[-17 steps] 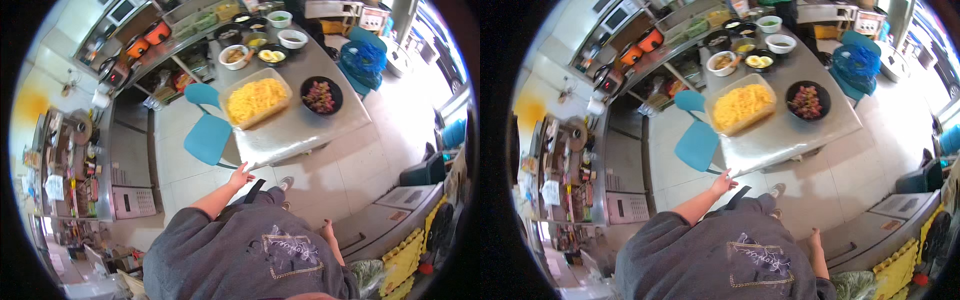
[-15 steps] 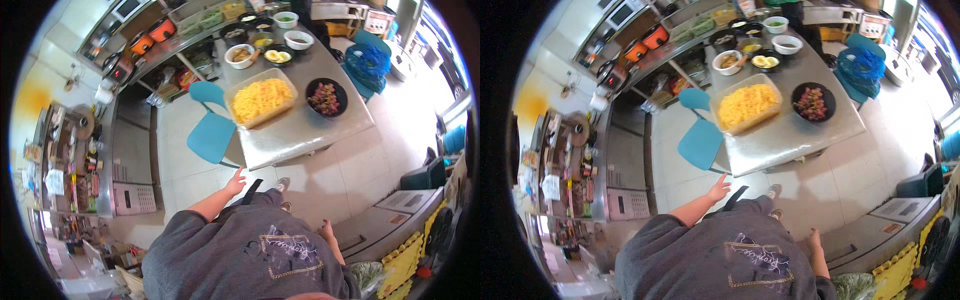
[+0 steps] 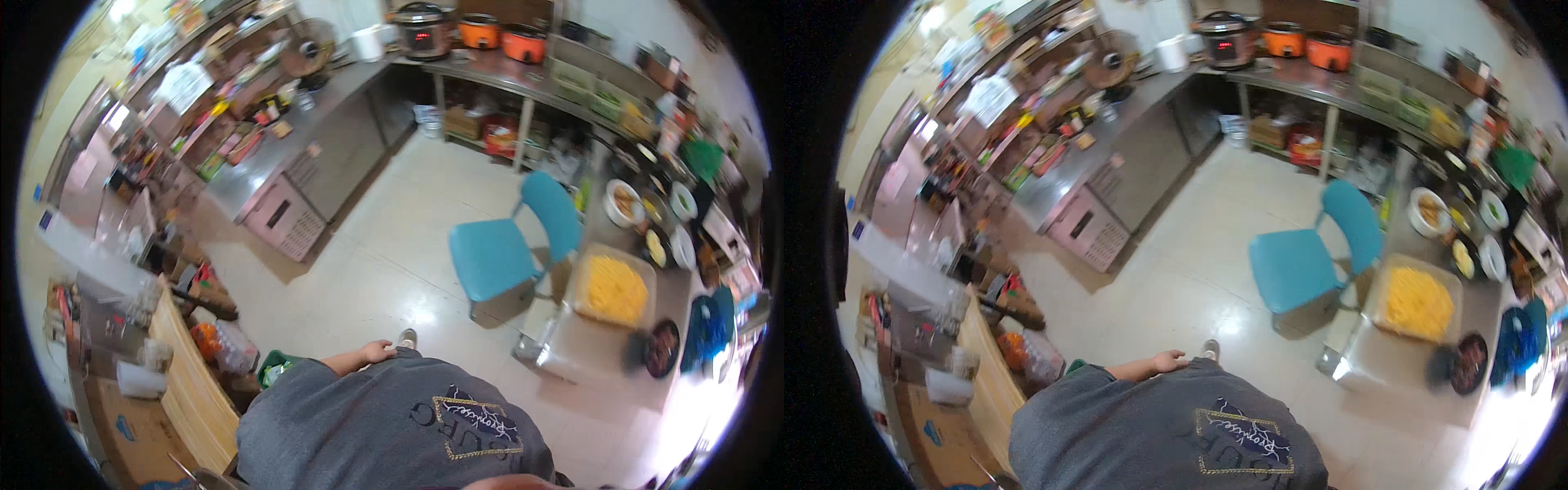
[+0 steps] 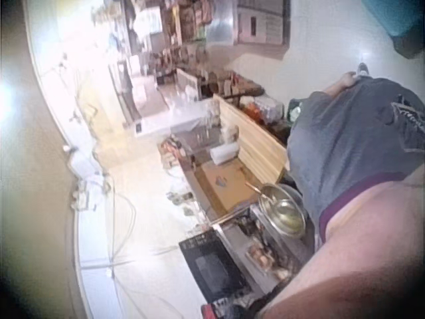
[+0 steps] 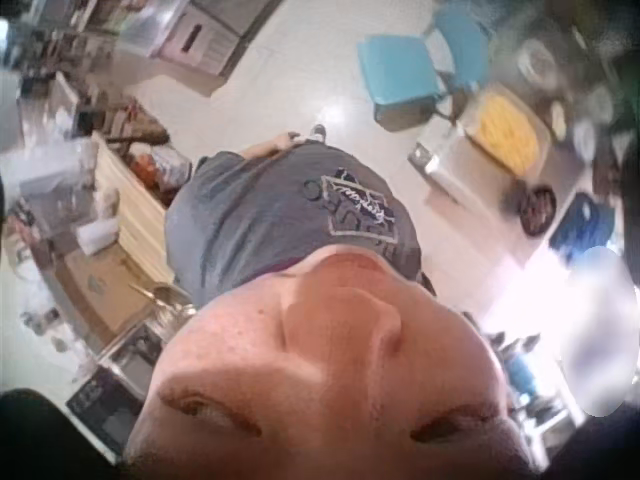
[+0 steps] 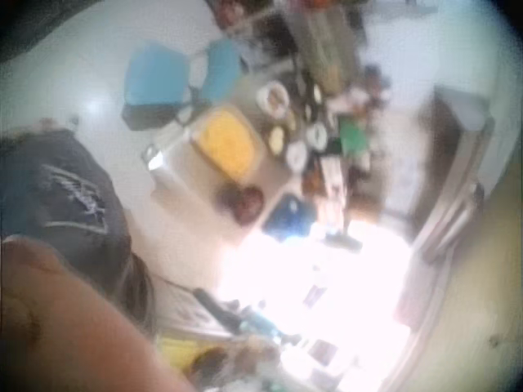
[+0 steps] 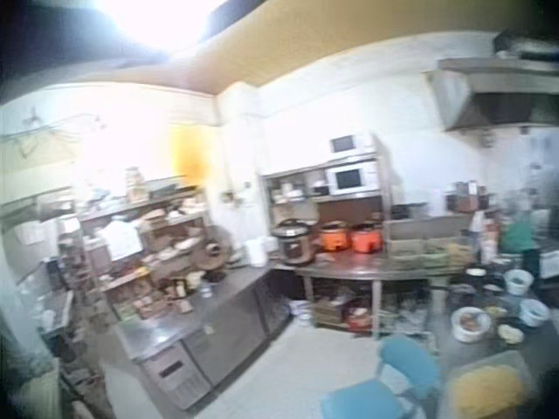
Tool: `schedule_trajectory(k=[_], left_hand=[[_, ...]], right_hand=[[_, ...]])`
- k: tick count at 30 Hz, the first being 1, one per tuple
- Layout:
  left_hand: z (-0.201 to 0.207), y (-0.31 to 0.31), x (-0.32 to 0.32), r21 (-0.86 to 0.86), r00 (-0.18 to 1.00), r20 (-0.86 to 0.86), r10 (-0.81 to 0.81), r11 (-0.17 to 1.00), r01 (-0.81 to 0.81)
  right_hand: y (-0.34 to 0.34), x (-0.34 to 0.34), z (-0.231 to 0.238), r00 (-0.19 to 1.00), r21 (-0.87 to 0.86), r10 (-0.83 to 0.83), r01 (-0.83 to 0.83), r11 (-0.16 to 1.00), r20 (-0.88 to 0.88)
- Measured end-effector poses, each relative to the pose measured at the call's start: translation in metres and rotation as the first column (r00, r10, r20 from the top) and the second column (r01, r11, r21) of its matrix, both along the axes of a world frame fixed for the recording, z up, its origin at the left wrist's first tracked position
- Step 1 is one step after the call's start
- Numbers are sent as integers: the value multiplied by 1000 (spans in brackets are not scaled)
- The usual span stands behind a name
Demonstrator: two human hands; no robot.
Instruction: The person retrieves a black bowl, collects grapes from a refrigerator, and places them in the bowl. Then they scoop rice into a white bowl, add chopped greens, shredded yellow topping, braised meat, and a halved boiled egg using tongs and a ladle. The completed bowl is held at the end.
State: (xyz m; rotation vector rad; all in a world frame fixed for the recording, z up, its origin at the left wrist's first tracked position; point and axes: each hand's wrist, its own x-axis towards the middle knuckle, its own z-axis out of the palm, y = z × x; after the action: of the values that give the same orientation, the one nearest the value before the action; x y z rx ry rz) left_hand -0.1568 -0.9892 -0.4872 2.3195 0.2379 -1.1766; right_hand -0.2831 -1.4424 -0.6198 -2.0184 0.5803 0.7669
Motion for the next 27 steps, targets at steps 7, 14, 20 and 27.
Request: schedule_trajectory(k=[7,14,20,27], left_hand=[[-3,166,95,-101,823,277,495,867,-488],[32,196,206,-299,639,223,737,675,-674],[44,188,299,-531,647,190,738,632,-565],[71,221,368,-441,276,144,950,312,-842]], right_hand=[[81,171,4,991,-72,132,-131,989,13],[141,303,23,951,-43,250,-246,968,183],[156,453,-24,931,9,342,-346,938,127],[140,634,-28,853,-59,522,-522,851,-4]])
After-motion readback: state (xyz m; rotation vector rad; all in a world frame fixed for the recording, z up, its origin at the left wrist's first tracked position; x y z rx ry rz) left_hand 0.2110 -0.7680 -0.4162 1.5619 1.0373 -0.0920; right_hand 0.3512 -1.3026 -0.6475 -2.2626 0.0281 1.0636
